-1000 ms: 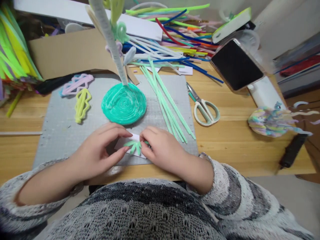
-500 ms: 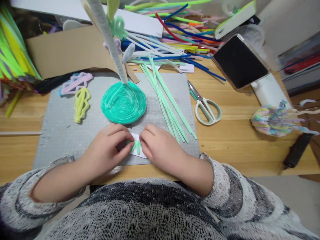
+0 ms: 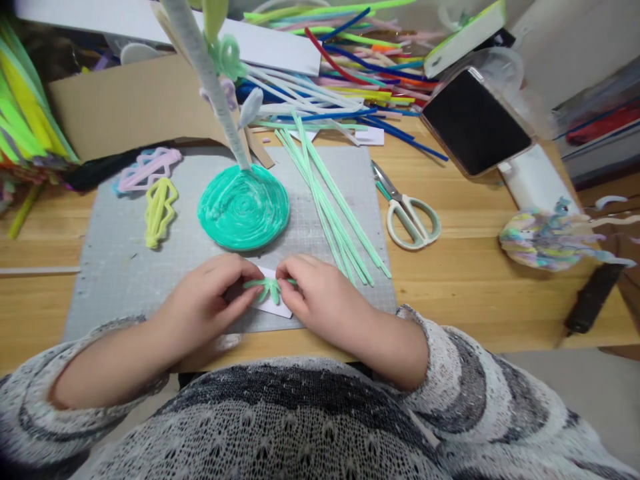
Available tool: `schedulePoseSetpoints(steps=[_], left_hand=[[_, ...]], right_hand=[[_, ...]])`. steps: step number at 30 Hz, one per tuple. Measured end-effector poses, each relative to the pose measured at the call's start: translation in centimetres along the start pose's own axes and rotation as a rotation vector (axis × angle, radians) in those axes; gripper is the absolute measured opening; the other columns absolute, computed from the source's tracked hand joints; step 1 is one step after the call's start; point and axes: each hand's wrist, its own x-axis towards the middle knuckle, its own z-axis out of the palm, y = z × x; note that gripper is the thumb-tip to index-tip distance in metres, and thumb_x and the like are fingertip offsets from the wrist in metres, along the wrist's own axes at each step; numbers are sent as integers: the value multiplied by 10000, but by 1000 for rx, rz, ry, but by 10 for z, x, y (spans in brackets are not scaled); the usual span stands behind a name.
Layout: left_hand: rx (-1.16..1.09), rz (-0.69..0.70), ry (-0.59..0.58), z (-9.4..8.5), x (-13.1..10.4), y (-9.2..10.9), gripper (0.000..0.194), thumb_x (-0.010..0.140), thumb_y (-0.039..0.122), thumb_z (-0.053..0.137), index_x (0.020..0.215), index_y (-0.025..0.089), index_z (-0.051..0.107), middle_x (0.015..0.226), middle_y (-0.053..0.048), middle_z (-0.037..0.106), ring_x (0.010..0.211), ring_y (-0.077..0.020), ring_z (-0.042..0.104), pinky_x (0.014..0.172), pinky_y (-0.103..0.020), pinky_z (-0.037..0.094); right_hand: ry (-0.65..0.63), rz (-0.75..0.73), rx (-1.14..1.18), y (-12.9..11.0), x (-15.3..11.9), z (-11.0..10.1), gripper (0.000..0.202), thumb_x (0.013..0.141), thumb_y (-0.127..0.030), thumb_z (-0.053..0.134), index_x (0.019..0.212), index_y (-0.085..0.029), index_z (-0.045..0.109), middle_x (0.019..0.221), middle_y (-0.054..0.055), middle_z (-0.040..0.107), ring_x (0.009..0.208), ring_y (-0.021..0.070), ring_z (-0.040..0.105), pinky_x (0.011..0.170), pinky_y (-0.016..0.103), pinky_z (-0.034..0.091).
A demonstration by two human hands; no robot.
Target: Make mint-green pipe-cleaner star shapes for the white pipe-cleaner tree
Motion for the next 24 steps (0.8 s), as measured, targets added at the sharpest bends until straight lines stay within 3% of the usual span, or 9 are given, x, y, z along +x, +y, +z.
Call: schedulePoseSetpoints(steps=[5,11,18,24], left_hand=[[56,38,-20,4,1,-3,98,903,197,527,899,166,619,853,-56,636,828,-183,574,732,-326,479],[151,21,-28,6,1,-1,143,911,224,523,956,143,633,893,-79,639,858,-213,568,764,-372,484],[49,127,42,0,2,-1,113,922,183,509,901,135,609,862,-66,645,832,-181,575,744,-319,485],[-32,188,21,-7,3,0,88,914,162,521,884,158,603,839,-47,645,809,-162,570,728,-294,477]], right_hand=[[-29,-73,-92,2,-1,2,105,910,-151,504,906,-175,607,892,57,651,835,171,593,744,298,470],[-33,-82,-158,2,-1,2,144,931,-178,468,943,-162,610,933,81,650,853,192,598,749,324,482],[-14,-62,47,2,0,-6,85,908,-169,502,896,-170,587,882,47,632,798,150,571,692,270,441],[-106,-18,184,-1,2,-12,74,872,-153,536,857,-174,606,834,17,629,727,121,549,648,245,415]])
